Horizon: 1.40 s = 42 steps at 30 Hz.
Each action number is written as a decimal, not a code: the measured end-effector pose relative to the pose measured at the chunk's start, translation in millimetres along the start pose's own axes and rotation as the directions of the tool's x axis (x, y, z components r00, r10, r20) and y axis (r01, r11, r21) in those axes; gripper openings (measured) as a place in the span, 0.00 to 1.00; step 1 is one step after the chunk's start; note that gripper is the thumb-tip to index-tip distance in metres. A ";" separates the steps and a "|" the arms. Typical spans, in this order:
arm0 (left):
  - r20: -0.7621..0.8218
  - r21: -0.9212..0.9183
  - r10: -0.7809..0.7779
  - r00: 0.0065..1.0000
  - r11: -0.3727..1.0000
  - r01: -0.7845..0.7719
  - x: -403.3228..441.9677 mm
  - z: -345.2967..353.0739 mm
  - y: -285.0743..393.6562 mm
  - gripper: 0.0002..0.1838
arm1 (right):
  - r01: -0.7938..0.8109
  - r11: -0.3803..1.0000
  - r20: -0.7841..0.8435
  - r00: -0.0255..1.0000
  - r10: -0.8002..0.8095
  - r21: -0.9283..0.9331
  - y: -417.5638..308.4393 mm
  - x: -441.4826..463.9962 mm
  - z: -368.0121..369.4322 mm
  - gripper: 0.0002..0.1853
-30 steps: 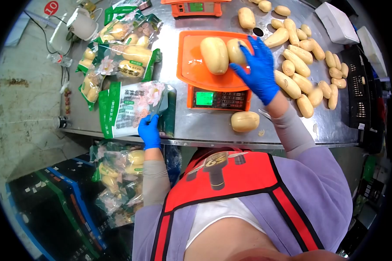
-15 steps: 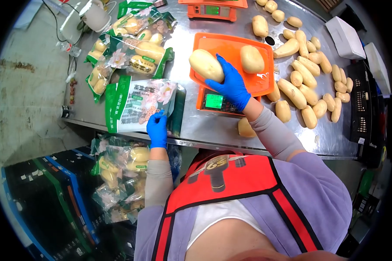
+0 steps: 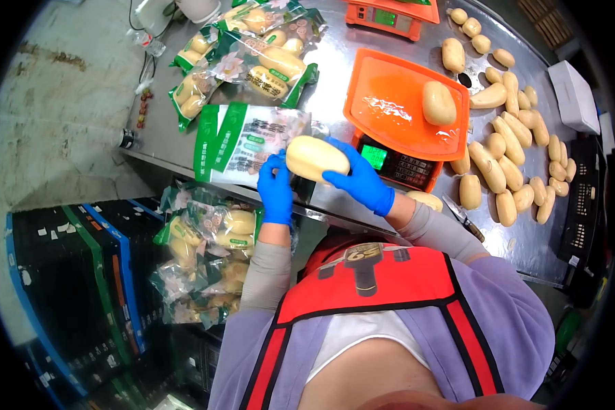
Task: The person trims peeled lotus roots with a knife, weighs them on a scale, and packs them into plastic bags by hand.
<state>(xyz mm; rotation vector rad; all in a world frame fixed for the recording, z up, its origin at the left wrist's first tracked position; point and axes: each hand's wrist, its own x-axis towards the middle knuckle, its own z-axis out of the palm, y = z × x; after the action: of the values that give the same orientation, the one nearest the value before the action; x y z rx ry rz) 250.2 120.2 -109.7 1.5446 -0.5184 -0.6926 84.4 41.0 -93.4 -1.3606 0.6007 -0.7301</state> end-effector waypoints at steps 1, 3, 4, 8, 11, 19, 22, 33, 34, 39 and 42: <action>-0.004 -0.003 0.000 1.000 1.000 0.000 3.3 -2.5 -1.4 0.01 | 0.000 1.000 0.004 1.000 0.000 -0.002 -0.6 -0.5 -1.3 0.37; -0.024 -0.218 -0.093 0.995 0.972 0.086 9.2 -9.9 -6.0 0.02 | 0.285 0.755 0.262 0.953 -0.154 -0.591 -3.5 -3.7 -6.2 0.39; 0.027 -0.172 0.008 1.000 0.985 -0.003 5.9 -7.1 -2.4 0.02 | 0.293 0.717 0.291 0.948 -0.130 -0.632 -5.1 -3.6 -3.9 0.40; 0.299 0.214 0.161 0.940 0.949 -0.230 -3.3 -2.7 16.8 0.04 | 0.010 0.941 0.006 1.000 -0.008 -0.338 20.7 6.1 -2.2 0.35; 0.504 0.535 0.506 0.700 0.453 -0.713 -7.6 5.0 26.3 0.07 | -0.055 0.995 -0.217 0.976 0.035 -0.087 36.3 15.3 5.8 0.34; 0.521 0.430 0.475 0.709 0.571 -0.699 -11.7 13.9 50.1 0.05 | 0.175 0.713 0.308 0.950 0.059 -0.679 7.0 23.5 -2.3 0.25; 0.533 0.391 0.503 0.680 0.567 -0.725 -13.5 19.9 53.8 0.05 | -0.445 0.427 0.323 0.887 0.330 0.787 15.4 27.8 20.1 0.20; 0.662 0.302 0.419 0.622 0.610 -0.733 -26.4 34.3 43.4 0.05 | -0.341 0.768 0.325 0.928 0.182 0.543 57.1 40.9 36.1 0.18; 0.667 0.300 0.402 0.627 0.626 -0.720 -30.0 35.1 50.4 0.05 | -0.352 0.751 0.328 0.925 0.190 0.559 56.9 42.6 37.5 0.18; 0.342 0.285 0.462 0.818 0.779 -0.559 -32.2 12.8 44.8 0.06 | -0.284 0.863 0.329 0.933 0.148 0.417 77.0 62.9 39.6 0.18; -0.271 -0.001 0.201 0.941 0.978 -0.209 -18.1 -14.2 11.5 0.08 | -0.271 0.879 0.341 0.930 0.135 0.392 87.6 73.1 41.9 0.18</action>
<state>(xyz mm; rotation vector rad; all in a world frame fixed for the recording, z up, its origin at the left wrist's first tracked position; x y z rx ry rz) 248.0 141.7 -95.9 1.5030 -0.4523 -0.3210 173.4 17.3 -172.7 -0.9476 0.3023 -0.4313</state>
